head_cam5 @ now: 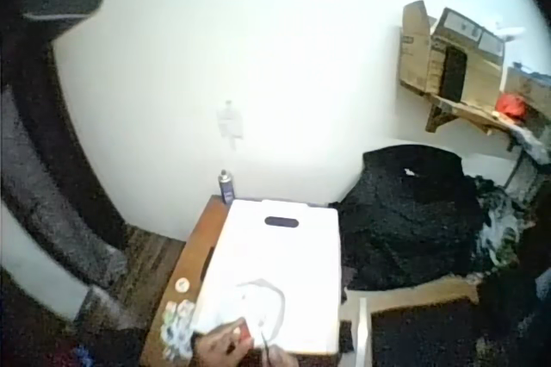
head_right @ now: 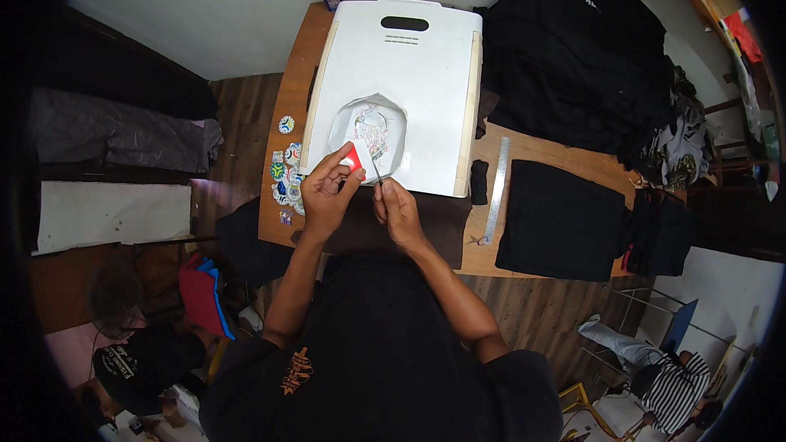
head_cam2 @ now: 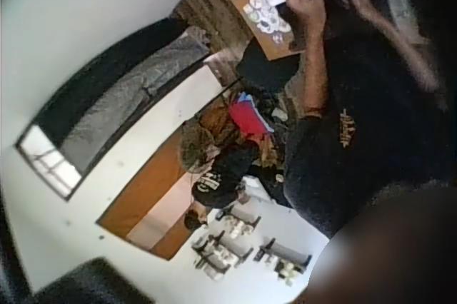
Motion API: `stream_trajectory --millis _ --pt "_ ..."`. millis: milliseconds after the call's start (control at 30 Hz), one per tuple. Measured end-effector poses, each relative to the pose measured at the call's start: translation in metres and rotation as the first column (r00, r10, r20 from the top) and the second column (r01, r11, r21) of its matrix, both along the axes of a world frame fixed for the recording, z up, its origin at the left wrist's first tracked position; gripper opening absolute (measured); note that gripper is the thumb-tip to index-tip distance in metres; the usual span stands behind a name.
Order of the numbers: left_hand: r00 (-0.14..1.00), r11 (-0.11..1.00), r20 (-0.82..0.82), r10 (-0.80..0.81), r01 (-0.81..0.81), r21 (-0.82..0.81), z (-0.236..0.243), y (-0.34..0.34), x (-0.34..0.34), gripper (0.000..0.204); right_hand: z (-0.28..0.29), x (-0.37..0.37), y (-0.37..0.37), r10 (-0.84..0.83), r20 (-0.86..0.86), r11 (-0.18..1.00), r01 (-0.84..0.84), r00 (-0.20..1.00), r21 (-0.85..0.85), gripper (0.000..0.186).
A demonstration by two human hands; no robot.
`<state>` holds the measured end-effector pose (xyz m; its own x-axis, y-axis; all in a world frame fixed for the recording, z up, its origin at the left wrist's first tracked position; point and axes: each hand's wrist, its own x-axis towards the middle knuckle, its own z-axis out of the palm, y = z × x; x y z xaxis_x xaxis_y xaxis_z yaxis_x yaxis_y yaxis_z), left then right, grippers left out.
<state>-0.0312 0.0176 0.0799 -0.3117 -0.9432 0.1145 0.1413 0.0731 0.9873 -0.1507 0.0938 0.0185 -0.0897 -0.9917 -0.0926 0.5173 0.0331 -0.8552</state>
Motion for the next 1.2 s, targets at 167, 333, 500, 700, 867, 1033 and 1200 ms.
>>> stream_trajectory --millis 167,333,500,700,867,1033,1200 --pt "1.000 1.000 -0.016 -0.005 0.005 -0.002 -0.0029 0.0004 -0.0004 0.046 0.0018 -0.0003 -0.0009 -0.010 -0.002 1.000 0.010 1.000 0.007 0.036" --pt "0.999 1.000 -0.031 -0.009 0.009 -0.013 -0.0033 0.0002 -0.0014 0.046 -0.0014 -0.0006 -0.0010 -0.021 -0.016 1.000 0.021 1.000 -0.003 0.036" --pt "1.000 1.000 -0.026 -0.006 0.006 -0.004 -0.0022 -0.0002 -0.0017 0.046 0.0029 -0.0014 -0.0002 -0.024 0.003 1.000 0.024 1.000 0.001 0.036" --pt "0.999 1.000 -0.031 -0.013 0.013 -0.013 -0.0031 0.0002 -0.0032 0.046 0.0022 -0.0029 -0.0003 -0.007 0.012 1.000 0.007 1.000 -0.001 0.036" --pt "0.999 1.000 -0.034 -0.018 0.018 -0.011 -0.0037 0.0006 -0.0040 0.046 0.0022 -0.0040 -0.0011 -0.013 -0.003 1.000 0.013 1.000 -0.004 0.036" --pt "0.999 1.000 -0.030 -0.015 0.015 -0.004 -0.0032 0.0012 -0.0053 0.047 0.0001 -0.0058 -0.0001 -0.029 -0.003 1.000 0.029 1.000 -0.001 0.036" --pt "1.000 1.000 -0.025 -0.018 0.017 -0.007 -0.0026 0.0015 -0.0070 0.047 0.0005 -0.0081 0.0016 -0.013 0.006 1.000 0.013 1.000 -0.002 0.037"
